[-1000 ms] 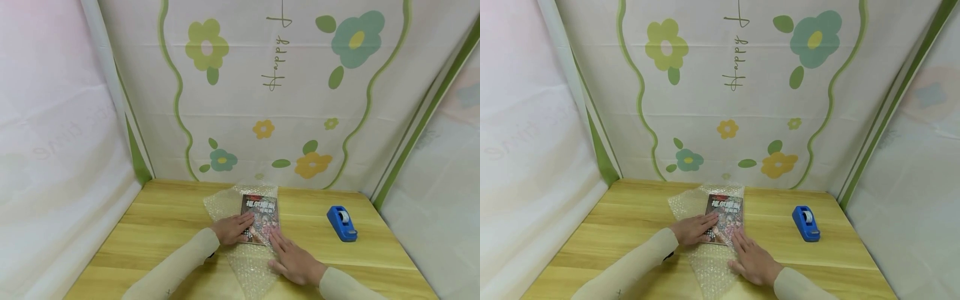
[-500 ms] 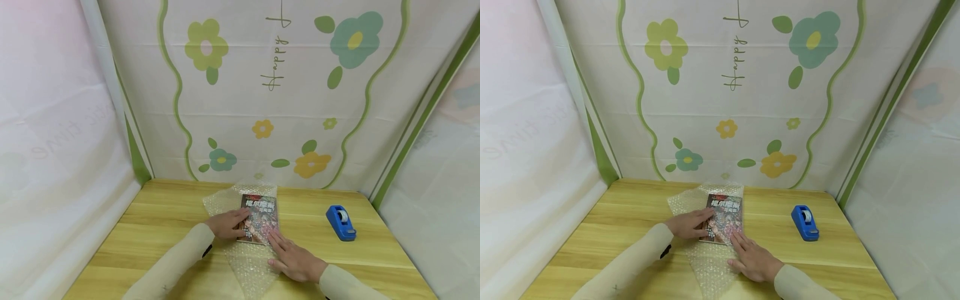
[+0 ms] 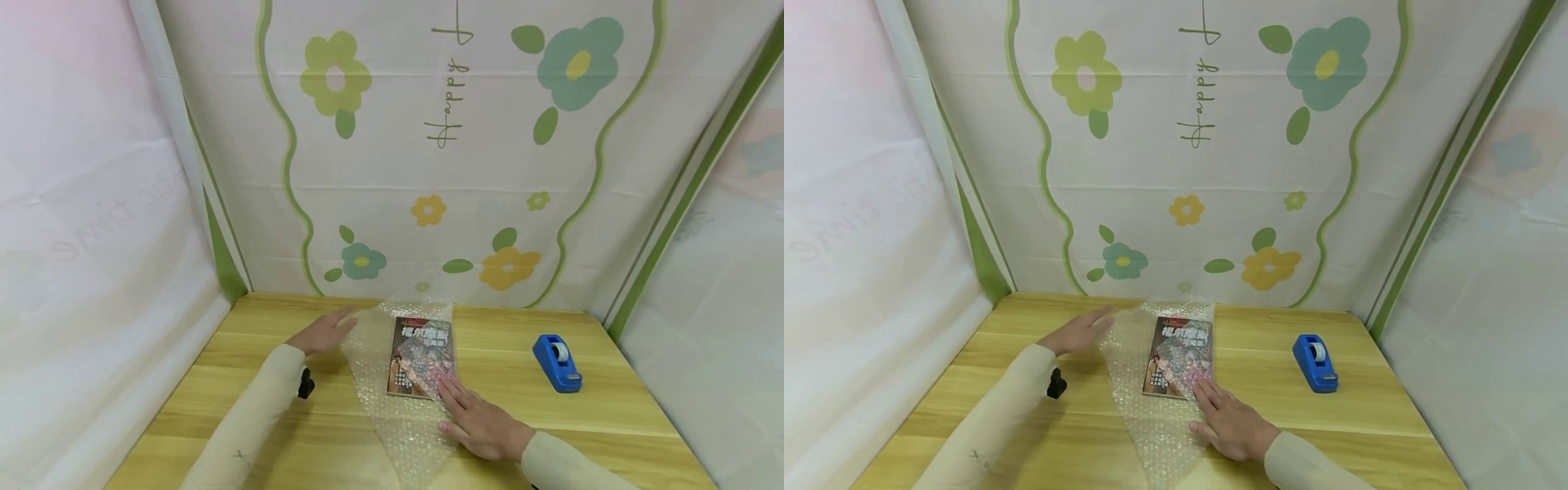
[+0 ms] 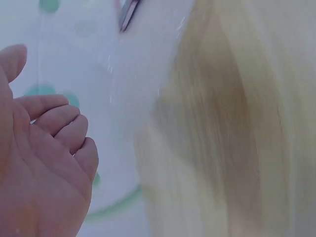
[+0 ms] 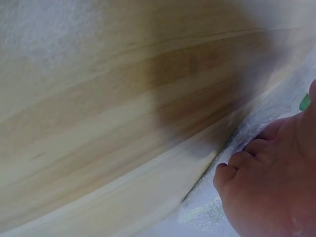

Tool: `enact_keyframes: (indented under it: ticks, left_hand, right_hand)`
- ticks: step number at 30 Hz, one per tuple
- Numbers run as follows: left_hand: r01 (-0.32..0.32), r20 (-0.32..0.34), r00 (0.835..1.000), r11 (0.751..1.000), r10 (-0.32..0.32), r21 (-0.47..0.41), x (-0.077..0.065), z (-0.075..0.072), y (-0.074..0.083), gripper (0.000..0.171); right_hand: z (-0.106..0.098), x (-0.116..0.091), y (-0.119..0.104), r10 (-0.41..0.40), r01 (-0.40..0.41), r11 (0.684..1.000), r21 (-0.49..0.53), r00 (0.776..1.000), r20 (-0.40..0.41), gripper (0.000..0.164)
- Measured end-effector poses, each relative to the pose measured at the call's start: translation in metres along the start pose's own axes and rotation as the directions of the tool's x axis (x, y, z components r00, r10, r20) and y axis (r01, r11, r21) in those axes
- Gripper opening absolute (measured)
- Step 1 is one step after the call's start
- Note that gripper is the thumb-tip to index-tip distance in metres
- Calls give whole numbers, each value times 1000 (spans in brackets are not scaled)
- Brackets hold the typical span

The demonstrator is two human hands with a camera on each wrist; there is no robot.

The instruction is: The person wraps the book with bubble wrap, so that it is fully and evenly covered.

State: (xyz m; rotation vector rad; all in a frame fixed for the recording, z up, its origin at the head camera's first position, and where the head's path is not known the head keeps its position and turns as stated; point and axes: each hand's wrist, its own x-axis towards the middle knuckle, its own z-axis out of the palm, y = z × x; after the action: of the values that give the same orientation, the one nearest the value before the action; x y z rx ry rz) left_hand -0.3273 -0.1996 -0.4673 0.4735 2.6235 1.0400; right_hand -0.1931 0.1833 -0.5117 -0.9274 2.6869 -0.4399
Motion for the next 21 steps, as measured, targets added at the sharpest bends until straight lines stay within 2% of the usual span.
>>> enact_keyframes:
  ticks: [2,5,7,9,11,12,14,15,17,21]
  left_hand:
    - [50,-33,998,995,-53,-88,-3,-7,-8,74]
    - [95,-62,992,974,-110,-207,-7,-14,-19,79]
    - [101,-59,990,941,-127,-323,-8,-16,-26,82]
    - [98,-48,990,875,-136,-475,-8,-16,-34,79]
    - [80,-42,990,774,-135,-628,-6,-14,-40,76]
    - [73,-40,989,712,-141,-698,-6,-13,-43,74]
    - [55,-46,988,610,-148,-791,-6,-9,-48,71]
    - [48,-48,987,569,-152,-821,-6,-7,-50,71]
    - [45,-37,987,496,-154,-867,-6,-3,-54,75]
    - [62,3,989,395,-149,-917,-3,7,-56,81]
  right_hand:
    - [0,0,0,-2,2,1000,3,1000,-3,73]
    - [1,-1,0,-4,4,1000,6,1000,-5,72]
    - [0,-1,0,-3,3,1000,8,1000,-4,72]
    - [0,-1,0,0,0,1000,7,1000,-4,72]
    - [0,-1,-1,2,-2,1000,6,1000,-4,72]
    - [0,-1,-1,3,-3,1000,3,1000,-5,72]
    - [0,-1,-1,2,-2,1000,0,1000,-7,71]
    - [0,-1,-1,1,-1,1000,-2,1000,-9,71]
    - [0,-2,-1,-3,3,1000,-3,1000,-10,71]
    - [2,-2,0,-5,5,1000,-16,1000,-15,71]
